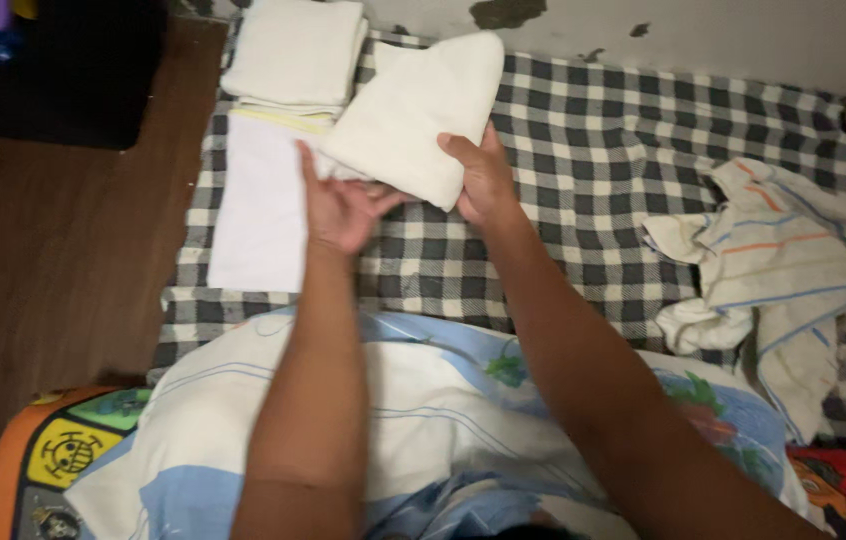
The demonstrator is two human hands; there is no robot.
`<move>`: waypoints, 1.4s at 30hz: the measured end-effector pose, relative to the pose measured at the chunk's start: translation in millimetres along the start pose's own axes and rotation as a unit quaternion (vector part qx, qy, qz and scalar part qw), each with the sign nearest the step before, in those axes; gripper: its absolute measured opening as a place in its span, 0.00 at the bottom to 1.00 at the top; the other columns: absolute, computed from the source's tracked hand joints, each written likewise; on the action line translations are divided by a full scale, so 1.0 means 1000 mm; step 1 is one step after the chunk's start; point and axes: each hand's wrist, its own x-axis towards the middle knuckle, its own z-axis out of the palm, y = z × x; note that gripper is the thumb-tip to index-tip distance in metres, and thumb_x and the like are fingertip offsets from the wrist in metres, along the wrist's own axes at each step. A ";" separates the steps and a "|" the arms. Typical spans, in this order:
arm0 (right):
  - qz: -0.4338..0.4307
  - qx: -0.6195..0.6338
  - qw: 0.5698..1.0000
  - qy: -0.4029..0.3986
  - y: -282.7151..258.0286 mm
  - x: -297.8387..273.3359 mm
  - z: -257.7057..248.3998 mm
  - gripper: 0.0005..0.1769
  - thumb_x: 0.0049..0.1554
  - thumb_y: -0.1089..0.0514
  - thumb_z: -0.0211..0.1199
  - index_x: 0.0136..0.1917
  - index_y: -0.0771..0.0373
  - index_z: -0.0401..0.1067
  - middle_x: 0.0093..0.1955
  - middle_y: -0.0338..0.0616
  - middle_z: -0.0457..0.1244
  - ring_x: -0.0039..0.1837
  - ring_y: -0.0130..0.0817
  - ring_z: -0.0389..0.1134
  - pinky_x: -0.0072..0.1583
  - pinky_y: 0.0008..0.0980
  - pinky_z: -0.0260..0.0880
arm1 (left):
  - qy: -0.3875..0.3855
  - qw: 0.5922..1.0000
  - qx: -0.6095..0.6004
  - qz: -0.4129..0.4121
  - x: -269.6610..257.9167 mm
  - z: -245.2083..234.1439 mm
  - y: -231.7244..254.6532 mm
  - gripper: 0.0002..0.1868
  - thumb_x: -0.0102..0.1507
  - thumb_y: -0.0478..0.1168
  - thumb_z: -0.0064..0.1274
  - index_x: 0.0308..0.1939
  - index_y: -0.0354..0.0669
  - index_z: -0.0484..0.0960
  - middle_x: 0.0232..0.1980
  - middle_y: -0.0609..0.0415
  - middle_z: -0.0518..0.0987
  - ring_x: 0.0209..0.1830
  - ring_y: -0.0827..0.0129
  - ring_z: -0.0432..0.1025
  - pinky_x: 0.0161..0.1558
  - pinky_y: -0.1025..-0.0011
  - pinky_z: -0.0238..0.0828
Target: The person folds several white and striped linens on a checkered bedsheet. Each item is unfolded, smoothed, folded into a compact rectangle, and stacked on the left side of the bed.
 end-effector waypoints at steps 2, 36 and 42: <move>-0.015 -0.108 0.992 0.065 0.005 0.009 0.006 0.38 0.52 0.68 0.66 0.71 0.72 0.51 0.64 0.60 0.61 0.62 0.47 0.70 0.64 0.45 0.75 | -0.063 0.994 -0.047 0.080 0.010 0.000 -0.028 0.41 0.73 0.67 0.49 0.71 0.33 0.68 0.49 0.40 0.78 0.41 0.54 0.73 0.53 0.38 0.78; 0.200 -0.481 0.849 -0.091 0.052 -0.046 -0.079 0.45 0.56 0.56 0.63 0.80 0.54 0.45 0.78 0.47 0.52 0.66 0.37 0.66 0.60 0.42 0.75 | 0.472 0.683 0.382 0.406 0.229 -0.126 0.098 0.65 0.58 0.32 0.66 0.78 0.52 0.26 0.78 0.34 0.56 0.70 0.47 0.68 0.70 0.61 0.66; 0.244 -0.605 0.749 -0.117 -0.013 -0.042 -0.129 0.33 0.60 0.48 0.60 0.76 0.57 0.60 0.66 0.48 0.66 0.65 0.39 0.68 0.66 0.42 0.68 | 0.328 0.678 0.528 0.393 0.141 -0.065 0.003 0.51 0.70 0.28 0.58 0.82 0.53 0.34 0.82 0.31 0.41 0.78 0.42 0.55 0.70 0.61 0.72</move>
